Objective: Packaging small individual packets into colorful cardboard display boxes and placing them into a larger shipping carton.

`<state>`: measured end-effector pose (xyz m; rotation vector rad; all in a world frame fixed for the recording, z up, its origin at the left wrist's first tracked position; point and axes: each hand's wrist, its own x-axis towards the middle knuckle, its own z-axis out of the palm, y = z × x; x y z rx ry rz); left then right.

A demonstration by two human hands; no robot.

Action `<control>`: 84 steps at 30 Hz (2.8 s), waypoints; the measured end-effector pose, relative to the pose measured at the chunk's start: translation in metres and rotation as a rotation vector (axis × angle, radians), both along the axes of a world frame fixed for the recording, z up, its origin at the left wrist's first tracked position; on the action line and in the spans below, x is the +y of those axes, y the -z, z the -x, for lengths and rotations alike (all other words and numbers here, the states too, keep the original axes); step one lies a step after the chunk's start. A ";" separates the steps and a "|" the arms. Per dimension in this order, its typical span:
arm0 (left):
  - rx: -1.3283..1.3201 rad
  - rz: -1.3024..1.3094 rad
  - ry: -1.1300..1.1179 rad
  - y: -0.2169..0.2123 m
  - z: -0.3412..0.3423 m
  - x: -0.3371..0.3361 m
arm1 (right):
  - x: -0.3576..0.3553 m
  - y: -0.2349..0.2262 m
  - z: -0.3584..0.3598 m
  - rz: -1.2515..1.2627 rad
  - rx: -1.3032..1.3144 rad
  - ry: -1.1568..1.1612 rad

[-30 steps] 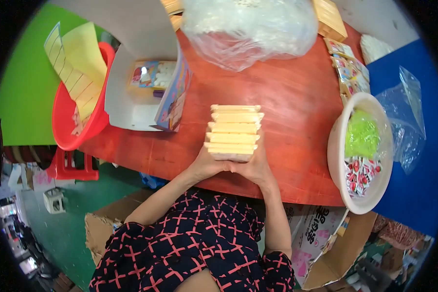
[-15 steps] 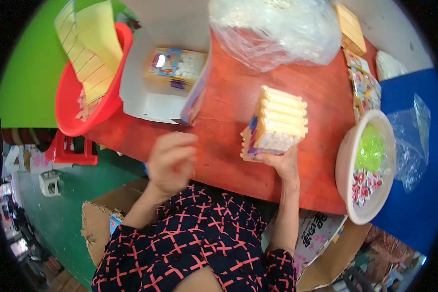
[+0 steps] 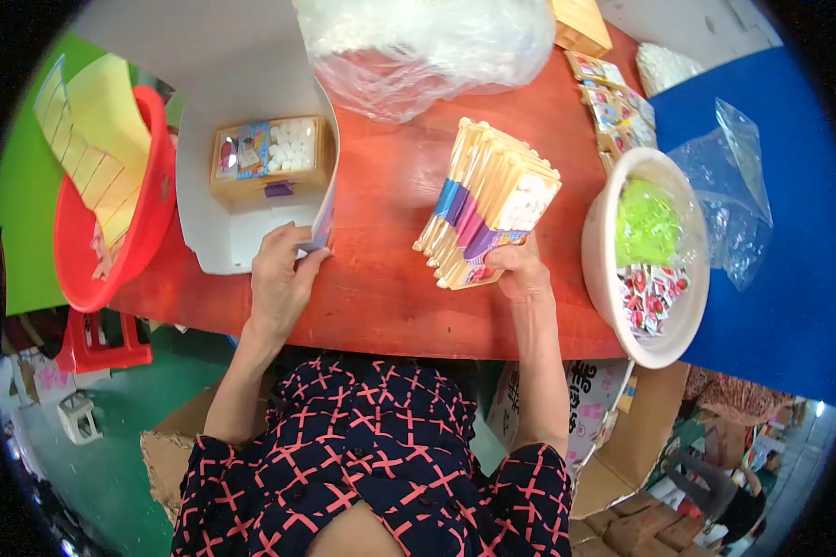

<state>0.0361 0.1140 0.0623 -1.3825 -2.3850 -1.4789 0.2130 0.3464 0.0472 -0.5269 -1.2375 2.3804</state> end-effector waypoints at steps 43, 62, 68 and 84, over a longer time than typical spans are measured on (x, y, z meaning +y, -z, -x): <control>0.492 -0.146 -0.432 -0.037 -0.003 -0.033 | 0.000 -0.176 0.016 -0.516 -0.460 -0.384; -0.155 -0.206 -0.171 -0.026 0.011 -0.017 | -0.047 -0.158 0.227 -0.592 -1.271 -1.706; -0.047 -0.214 -0.146 -0.022 0.006 -0.016 | -0.029 -0.147 0.225 -0.603 -1.262 -1.574; -0.027 -0.137 -0.123 -0.019 0.012 -0.017 | -0.045 -0.129 0.205 -0.807 -0.999 -1.378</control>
